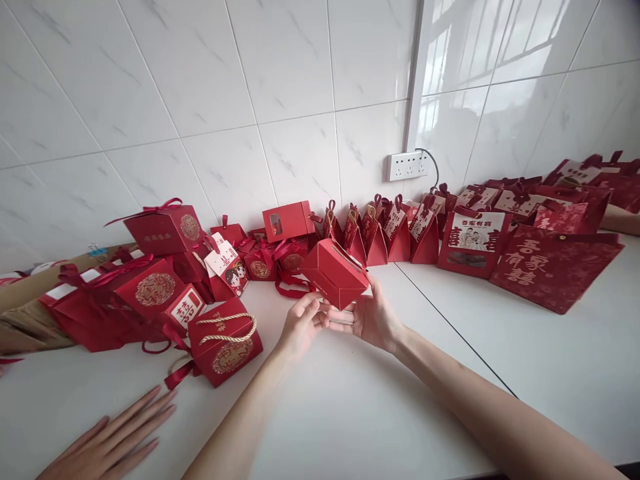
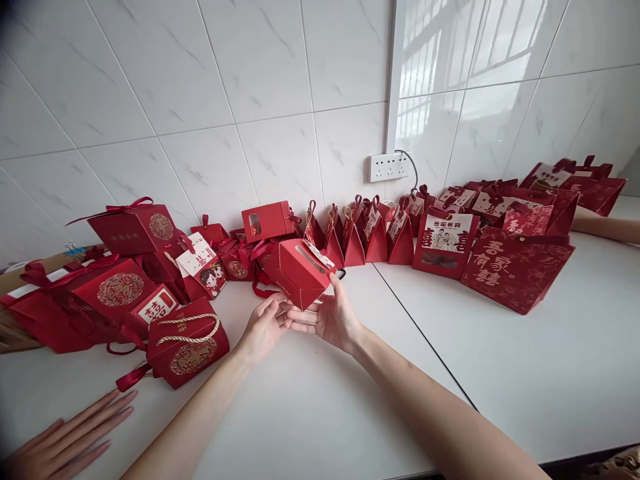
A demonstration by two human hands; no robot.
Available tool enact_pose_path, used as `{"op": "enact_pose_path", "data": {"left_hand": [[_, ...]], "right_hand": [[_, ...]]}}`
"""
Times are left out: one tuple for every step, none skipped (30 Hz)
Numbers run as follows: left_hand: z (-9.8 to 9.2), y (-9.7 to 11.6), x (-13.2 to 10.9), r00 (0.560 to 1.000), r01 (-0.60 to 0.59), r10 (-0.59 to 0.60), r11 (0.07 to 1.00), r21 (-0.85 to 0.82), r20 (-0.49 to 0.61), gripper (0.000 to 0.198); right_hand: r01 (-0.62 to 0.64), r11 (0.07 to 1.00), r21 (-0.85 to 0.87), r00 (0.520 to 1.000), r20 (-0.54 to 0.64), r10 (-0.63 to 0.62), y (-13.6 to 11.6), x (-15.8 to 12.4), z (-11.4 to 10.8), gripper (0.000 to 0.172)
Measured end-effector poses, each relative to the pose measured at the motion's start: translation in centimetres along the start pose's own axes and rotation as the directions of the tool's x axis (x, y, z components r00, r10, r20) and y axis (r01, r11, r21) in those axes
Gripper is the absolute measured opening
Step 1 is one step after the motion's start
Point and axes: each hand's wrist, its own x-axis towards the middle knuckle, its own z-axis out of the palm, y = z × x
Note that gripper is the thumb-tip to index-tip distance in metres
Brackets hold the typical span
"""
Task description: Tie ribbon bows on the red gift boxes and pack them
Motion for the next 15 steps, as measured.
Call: {"op": "enact_pose_path", "data": {"left_hand": [[0.0, 0.0, 0.0, 1.000, -0.001, 0.001, 1.000, -0.001, -0.006, 0.024], [-0.1, -0.1, 0.1, 1.000, -0.001, 0.001, 1.000, -0.002, -0.011, 0.025], [0.0, -0.2, 0.1, 1.000, -0.001, 0.001, 1.000, -0.002, -0.018, 0.027], [0.0, -0.3, 0.2, 1.000, -0.001, 0.001, 1.000, -0.002, -0.026, 0.031], [0.0, -0.4, 0.2, 0.999, 0.000, 0.000, 1.000, -0.003, -0.036, 0.037], [0.0, -0.5, 0.3, 0.999, 0.003, -0.003, 1.000, -0.004, -0.048, 0.044], [0.1, -0.6, 0.3, 0.998, 0.010, -0.010, 1.000, -0.006, -0.059, 0.052], [0.1, -0.7, 0.4, 0.997, 0.021, -0.022, 1.000, -0.009, -0.070, 0.059], [0.2, -0.8, 0.4, 0.996, 0.038, -0.039, 0.999, -0.011, -0.081, 0.063], [0.2, -0.9, 0.4, 0.994, 0.060, -0.060, 0.998, -0.011, -0.090, 0.066], [0.2, -1.0, 0.4, 0.992, 0.083, -0.084, 0.996, -0.010, -0.099, 0.066], [0.2, -1.0, 0.4, 0.988, 0.106, -0.106, 0.994, -0.008, -0.108, 0.063], [0.2, -1.0, 0.4, 0.985, 0.125, -0.124, 0.992, -0.003, -0.118, 0.060], [0.2, -0.9, 0.4, 0.982, 0.141, -0.140, 0.990, -0.004, -0.127, 0.057], [0.2, -0.8, 0.4, 0.979, 0.158, -0.158, 0.987, -0.015, -0.128, 0.055]], "right_hand": [[-0.022, 1.000, 0.006, 1.000, 0.004, 0.022, 0.0, 0.0, -0.1, 0.077], [-0.038, 0.999, 0.006, 0.999, 0.007, 0.038, 0.0, 0.1, -0.1, 0.078], [-0.046, 0.999, -0.001, 0.999, 0.010, 0.046, 0.1, 0.1, -0.1, 0.078], [-0.044, 0.999, -0.019, 0.999, 0.013, 0.044, 0.1, 0.1, -0.1, 0.076], [-0.028, 0.999, -0.047, 0.999, 0.016, 0.029, 0.2, 0.1, -0.1, 0.072], [0.005, 0.996, -0.086, 1.000, 0.013, -0.004, 0.2, 0.1, 0.0, 0.068], [0.052, 0.989, -0.139, 0.999, 0.001, -0.052, 0.3, 0.1, 0.1, 0.063], [0.107, 0.972, -0.208, 0.993, -0.028, -0.115, 0.4, 0.1, 0.1, 0.059], [0.158, 0.943, -0.293, 0.980, -0.067, -0.185, 0.5, 0.1, 0.2, 0.056], [0.200, 0.899, -0.391, 0.960, -0.106, -0.259, 0.7, 0.0, 0.2, 0.054], [0.232, 0.840, -0.490, 0.934, -0.129, -0.333, 0.9, 0.0, 0.2, 0.054], [0.260, 0.775, -0.577, 0.909, -0.126, -0.398, 1.1, -0.1, 0.2, 0.056], [0.287, 0.713, -0.639, 0.892, -0.093, -0.443, 1.3, -0.1, 0.1, 0.058], [0.319, 0.666, -0.674, 0.884, -0.041, -0.465, 1.5, -0.1, 0.0, 0.059], [0.348, 0.637, -0.688, 0.884, 0.015, -0.468, 1.6, -0.1, -0.1, 0.058]]}}
